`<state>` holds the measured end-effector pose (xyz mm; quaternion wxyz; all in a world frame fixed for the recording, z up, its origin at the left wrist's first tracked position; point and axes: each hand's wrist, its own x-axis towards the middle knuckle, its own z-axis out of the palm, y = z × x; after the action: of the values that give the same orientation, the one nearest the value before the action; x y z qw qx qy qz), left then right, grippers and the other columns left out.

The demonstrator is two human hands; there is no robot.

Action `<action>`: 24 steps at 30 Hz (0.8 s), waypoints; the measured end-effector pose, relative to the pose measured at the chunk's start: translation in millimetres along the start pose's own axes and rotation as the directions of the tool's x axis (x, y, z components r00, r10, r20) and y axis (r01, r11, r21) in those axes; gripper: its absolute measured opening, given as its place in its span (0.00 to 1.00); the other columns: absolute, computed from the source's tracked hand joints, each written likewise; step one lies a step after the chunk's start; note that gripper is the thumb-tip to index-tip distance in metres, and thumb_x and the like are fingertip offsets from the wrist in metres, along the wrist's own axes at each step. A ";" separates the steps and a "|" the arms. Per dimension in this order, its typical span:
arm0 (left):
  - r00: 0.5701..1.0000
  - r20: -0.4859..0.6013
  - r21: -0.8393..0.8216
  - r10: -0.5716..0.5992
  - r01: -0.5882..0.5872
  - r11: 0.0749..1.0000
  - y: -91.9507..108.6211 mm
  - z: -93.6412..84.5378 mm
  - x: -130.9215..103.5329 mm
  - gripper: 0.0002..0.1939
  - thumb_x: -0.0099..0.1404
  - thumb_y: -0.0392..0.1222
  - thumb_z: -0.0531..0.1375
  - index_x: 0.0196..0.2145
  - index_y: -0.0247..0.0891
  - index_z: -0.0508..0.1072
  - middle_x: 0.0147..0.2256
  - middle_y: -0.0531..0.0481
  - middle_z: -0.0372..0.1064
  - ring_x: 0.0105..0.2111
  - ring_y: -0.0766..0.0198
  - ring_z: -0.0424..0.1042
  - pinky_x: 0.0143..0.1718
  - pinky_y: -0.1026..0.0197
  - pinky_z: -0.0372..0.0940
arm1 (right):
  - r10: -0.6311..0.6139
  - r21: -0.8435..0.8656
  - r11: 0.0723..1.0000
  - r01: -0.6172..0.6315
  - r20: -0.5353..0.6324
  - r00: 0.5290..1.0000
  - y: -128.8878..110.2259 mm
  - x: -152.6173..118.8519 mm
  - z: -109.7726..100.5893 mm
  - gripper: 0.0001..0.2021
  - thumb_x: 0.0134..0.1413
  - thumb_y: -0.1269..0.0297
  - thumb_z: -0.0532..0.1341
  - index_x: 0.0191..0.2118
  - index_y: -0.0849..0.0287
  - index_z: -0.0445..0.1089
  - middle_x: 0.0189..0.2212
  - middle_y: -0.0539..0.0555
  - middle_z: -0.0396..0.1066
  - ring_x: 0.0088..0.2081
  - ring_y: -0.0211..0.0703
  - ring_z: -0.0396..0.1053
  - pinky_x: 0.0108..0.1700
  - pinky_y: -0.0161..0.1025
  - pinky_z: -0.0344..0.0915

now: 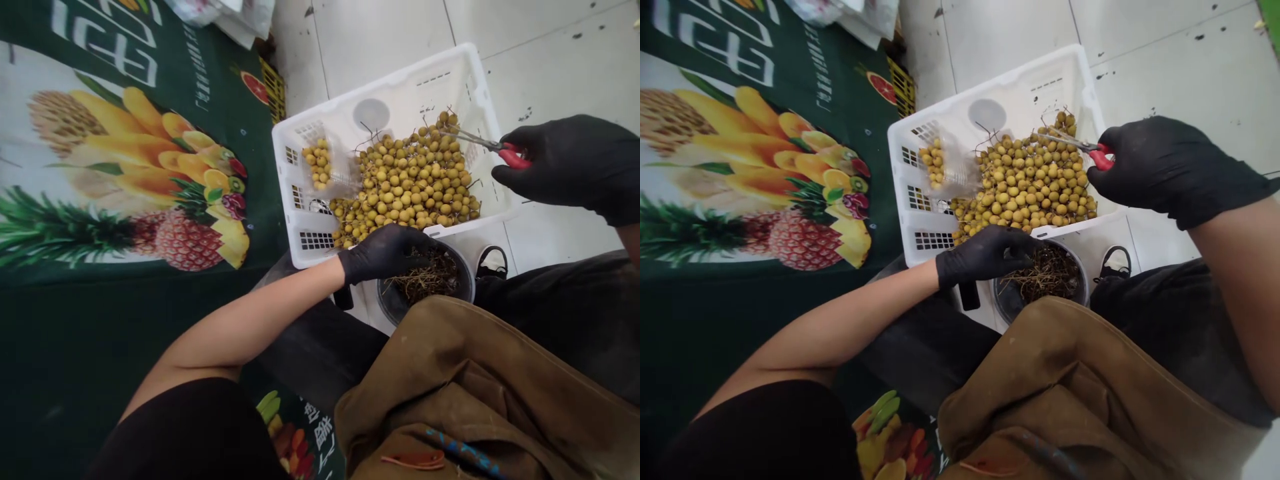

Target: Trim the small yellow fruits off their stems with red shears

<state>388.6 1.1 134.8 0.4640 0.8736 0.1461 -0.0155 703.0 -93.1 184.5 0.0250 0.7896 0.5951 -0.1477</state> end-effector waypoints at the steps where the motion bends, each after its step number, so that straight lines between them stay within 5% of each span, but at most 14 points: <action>1: 1.000 -0.009 0.017 -0.020 0.020 1.000 -5.2 -0.5 4.6 0.06 0.72 0.40 0.73 0.45 0.41 0.90 0.42 0.48 0.90 0.37 0.61 0.85 0.40 0.62 0.75 | 0.008 0.014 1.000 -0.008 0.009 1.000 -1.7 -0.7 -2.8 0.29 0.73 0.44 0.57 0.62 0.58 0.82 0.38 0.63 0.81 0.32 0.49 0.68 0.38 0.46 0.57; 4: 0.980 -0.189 0.092 -0.062 0.081 0.992 -27.7 -15.6 30.6 0.08 0.74 0.45 0.71 0.43 0.39 0.89 0.41 0.47 0.88 0.37 0.59 0.83 0.42 0.59 0.74 | 0.016 0.060 0.998 -0.020 0.062 0.998 -8.3 -1.2 -12.1 0.24 0.75 0.48 0.57 0.58 0.57 0.83 0.41 0.64 0.82 0.35 0.51 0.71 0.40 0.47 0.59; 8: 0.870 -0.457 0.263 -0.185 0.331 0.906 -78.4 -45.2 92.3 0.12 0.71 0.41 0.70 0.50 0.35 0.87 0.46 0.42 0.88 0.44 0.52 0.83 0.52 0.53 0.75 | 0.065 0.038 0.997 -0.069 0.098 0.993 -15.6 4.9 -16.3 0.21 0.75 0.53 0.58 0.56 0.58 0.83 0.44 0.66 0.83 0.40 0.55 0.75 0.41 0.48 0.61; 10: 0.837 -0.474 0.342 -0.272 0.460 0.820 -103.7 -55.0 122.0 0.19 0.67 0.39 0.73 0.55 0.35 0.87 0.52 0.39 0.87 0.50 0.46 0.83 0.56 0.49 0.74 | 0.079 0.026 0.996 -0.083 0.123 0.989 -18.7 9.1 -13.4 0.20 0.76 0.55 0.58 0.57 0.59 0.83 0.45 0.67 0.83 0.41 0.55 0.76 0.42 0.48 0.62; 13: 0.841 -0.415 0.448 -0.346 0.520 0.727 -125.7 -63.7 145.9 0.09 0.70 0.37 0.69 0.46 0.37 0.89 0.49 0.38 0.88 0.49 0.43 0.83 0.56 0.47 0.75 | 0.070 0.006 0.997 -0.071 0.131 0.989 -28.4 12.2 -5.9 0.18 0.75 0.58 0.60 0.57 0.62 0.83 0.48 0.70 0.83 0.45 0.59 0.78 0.46 0.50 0.65; 18: 0.885 -0.433 0.320 -0.171 0.329 0.889 -112.7 -81.2 129.3 0.10 0.67 0.39 0.70 0.44 0.35 0.88 0.39 0.43 0.88 0.41 0.50 0.83 0.50 0.52 0.75 | 0.081 -0.147 0.986 -0.076 0.026 0.996 -59.8 7.7 4.4 0.19 0.73 0.69 0.60 0.62 0.72 0.79 0.58 0.78 0.78 0.62 0.74 0.74 0.60 0.61 0.63; 24: 0.934 -0.345 0.135 -0.091 0.146 0.980 -65.0 -89.0 90.2 0.10 0.65 0.47 0.74 0.36 0.36 0.89 0.38 0.45 0.88 0.40 0.52 0.85 0.48 0.53 0.77 | -0.035 -0.187 0.982 0.032 -0.014 0.999 -87.4 1.0 11.8 0.25 0.77 0.75 0.49 0.67 0.73 0.77 0.62 0.79 0.77 0.65 0.72 0.72 0.63 0.62 0.61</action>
<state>447.7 129.7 118.4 0.3594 0.8870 0.2741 0.0946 618.1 -69.3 184.8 0.0914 0.7748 0.6198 -0.0848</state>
